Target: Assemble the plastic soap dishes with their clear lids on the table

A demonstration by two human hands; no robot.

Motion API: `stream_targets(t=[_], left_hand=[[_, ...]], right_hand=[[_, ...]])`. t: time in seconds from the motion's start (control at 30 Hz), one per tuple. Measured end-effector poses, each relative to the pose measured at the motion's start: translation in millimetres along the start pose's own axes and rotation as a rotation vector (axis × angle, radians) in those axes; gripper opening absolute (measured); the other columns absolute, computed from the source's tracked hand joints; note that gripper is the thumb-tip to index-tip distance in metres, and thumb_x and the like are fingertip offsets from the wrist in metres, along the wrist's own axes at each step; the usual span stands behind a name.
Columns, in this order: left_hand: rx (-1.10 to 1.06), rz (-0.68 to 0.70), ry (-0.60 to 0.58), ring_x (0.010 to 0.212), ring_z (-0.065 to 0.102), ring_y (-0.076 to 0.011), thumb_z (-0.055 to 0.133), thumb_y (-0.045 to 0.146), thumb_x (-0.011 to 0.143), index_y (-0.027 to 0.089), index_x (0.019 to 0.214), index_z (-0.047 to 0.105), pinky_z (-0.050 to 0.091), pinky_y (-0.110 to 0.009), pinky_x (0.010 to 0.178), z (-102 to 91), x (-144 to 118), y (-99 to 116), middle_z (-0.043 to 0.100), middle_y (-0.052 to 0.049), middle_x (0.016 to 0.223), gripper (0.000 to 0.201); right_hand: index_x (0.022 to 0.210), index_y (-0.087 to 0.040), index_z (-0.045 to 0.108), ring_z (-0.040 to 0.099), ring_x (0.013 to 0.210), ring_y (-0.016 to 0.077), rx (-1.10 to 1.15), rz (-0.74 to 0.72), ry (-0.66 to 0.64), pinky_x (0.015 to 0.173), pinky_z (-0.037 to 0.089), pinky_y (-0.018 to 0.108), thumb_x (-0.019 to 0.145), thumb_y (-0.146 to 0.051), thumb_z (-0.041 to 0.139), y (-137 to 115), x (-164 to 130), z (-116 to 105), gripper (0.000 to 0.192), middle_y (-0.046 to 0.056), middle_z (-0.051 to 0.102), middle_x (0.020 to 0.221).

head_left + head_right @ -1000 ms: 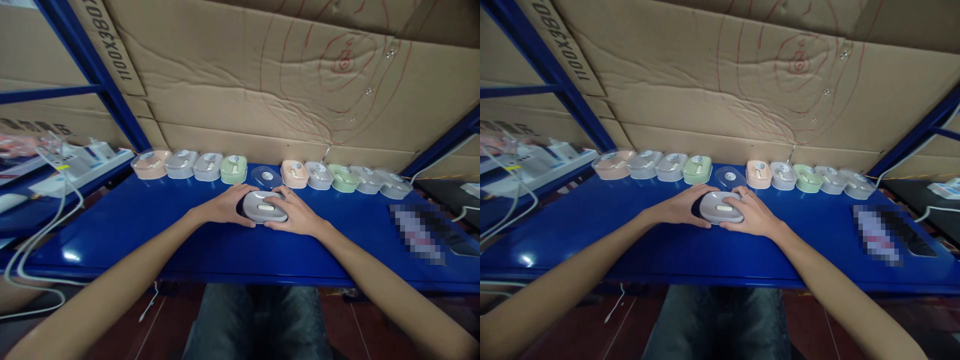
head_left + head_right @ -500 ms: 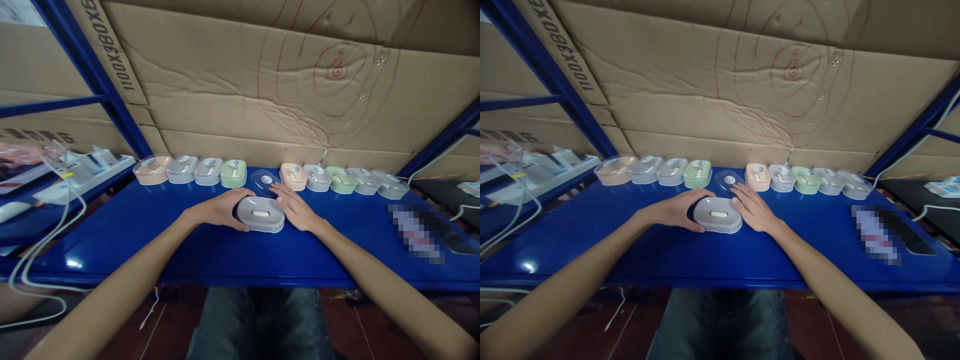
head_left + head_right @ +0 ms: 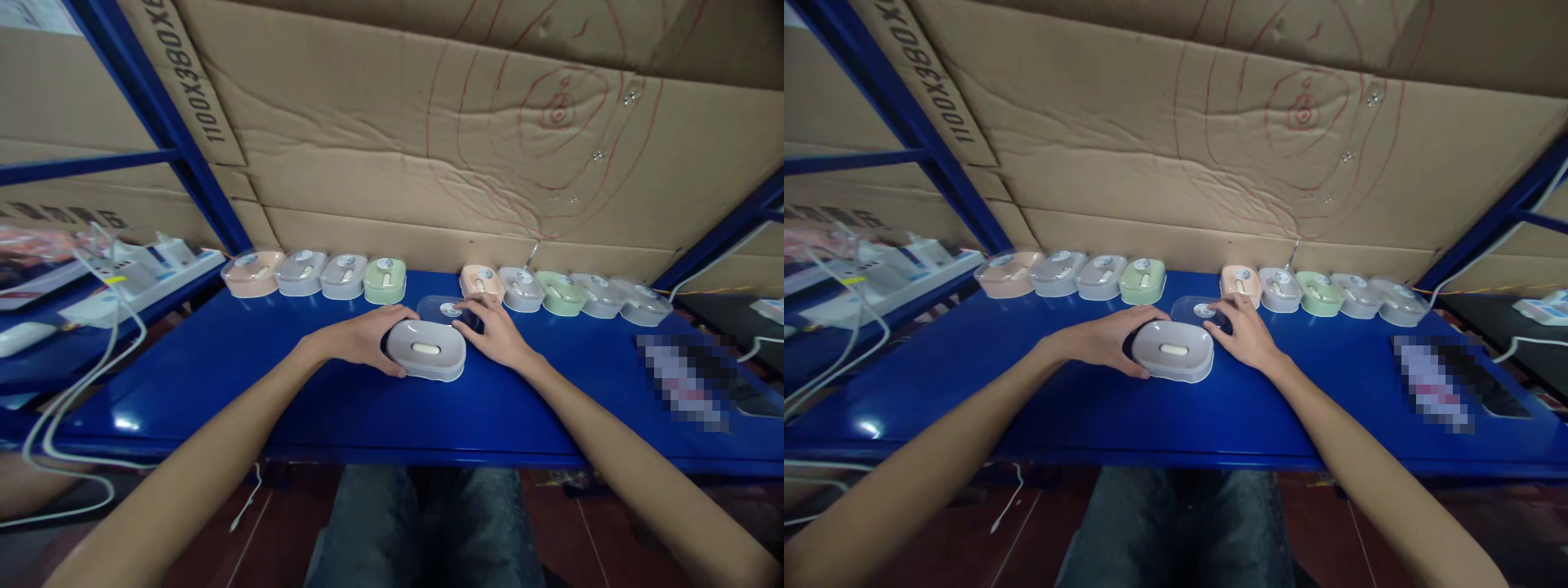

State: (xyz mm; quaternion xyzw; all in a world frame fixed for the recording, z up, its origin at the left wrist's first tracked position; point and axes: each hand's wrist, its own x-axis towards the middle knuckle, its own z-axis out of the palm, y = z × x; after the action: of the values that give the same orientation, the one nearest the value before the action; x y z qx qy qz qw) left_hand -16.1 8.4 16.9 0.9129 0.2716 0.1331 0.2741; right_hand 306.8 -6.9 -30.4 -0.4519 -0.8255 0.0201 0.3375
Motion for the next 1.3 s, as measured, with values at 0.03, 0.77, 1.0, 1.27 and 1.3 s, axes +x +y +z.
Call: stream_targets(t=[0.03, 0.77, 1.0, 1.27, 1.3], left_hand=[[-0.001, 0.000, -0.011, 0.135, 0.061, -0.0380, 0.098, 0.053, 0.070, 0.028, 0.145, 0.058, 0.048, -0.050, 0.115, -1.1, -1, 0, 0.065, -0.009, 0.145, 0.088], [-0.016, -0.032, -0.084, 0.140, 0.057, -0.0376, 0.098, 0.050, 0.071, 0.028, 0.148, 0.055, 0.044, -0.050, 0.119, -6.6, -3, 2, 0.062, -0.009, 0.149, 0.090], [-0.047, -0.066, 0.151, 0.143, 0.055, -0.0422, 0.096, 0.061, 0.072, 0.030, 0.156, 0.051, 0.044, -0.060, 0.120, 18.3, 8, -8, 0.059, -0.014, 0.155, 0.100], [-0.119, -0.117, 0.274, 0.142, 0.057, -0.0439, 0.096, 0.063, 0.071, 0.026, 0.165, 0.040, 0.046, -0.063, 0.118, 35.2, 17, -12, 0.056, -0.018, 0.159, 0.116], [-0.119, -0.110, 0.283, 0.142, 0.057, -0.0439, 0.097, 0.063, 0.071, 0.026, 0.164, 0.041, 0.046, -0.063, 0.119, 35.6, 17, -12, 0.056, -0.018, 0.160, 0.115]], right_hand=[[0.128, -0.028, 0.073, 0.064, 0.129, 0.0373, -0.027, 0.001, -0.024, 0.115, 0.052, 0.060, 0.103, -0.047, 0.069, -1, 0, -3, 0.032, 0.013, 0.067, 0.129], [0.111, -0.027, 0.065, 0.074, 0.095, 0.0287, 0.290, 0.258, 0.121, 0.089, 0.060, 0.046, 0.094, -0.069, 0.073, -15, -1, -21, 0.046, 0.006, 0.077, 0.105], [0.114, -0.029, 0.066, 0.077, 0.104, 0.0274, 0.686, 0.252, 0.104, 0.096, 0.064, 0.047, 0.095, -0.073, 0.072, -19, 0, 4, 0.048, 0.005, 0.078, 0.108], [0.120, -0.029, 0.067, 0.077, 0.115, 0.0288, 0.690, 0.223, 0.096, 0.099, 0.065, 0.047, 0.092, -0.070, 0.078, -18, -2, 6, 0.051, 0.007, 0.080, 0.120], [0.121, -0.029, 0.067, 0.077, 0.116, 0.0290, 0.691, 0.214, 0.094, 0.100, 0.065, 0.047, 0.091, -0.070, 0.079, -19, -2, 7, 0.052, 0.008, 0.080, 0.121]])
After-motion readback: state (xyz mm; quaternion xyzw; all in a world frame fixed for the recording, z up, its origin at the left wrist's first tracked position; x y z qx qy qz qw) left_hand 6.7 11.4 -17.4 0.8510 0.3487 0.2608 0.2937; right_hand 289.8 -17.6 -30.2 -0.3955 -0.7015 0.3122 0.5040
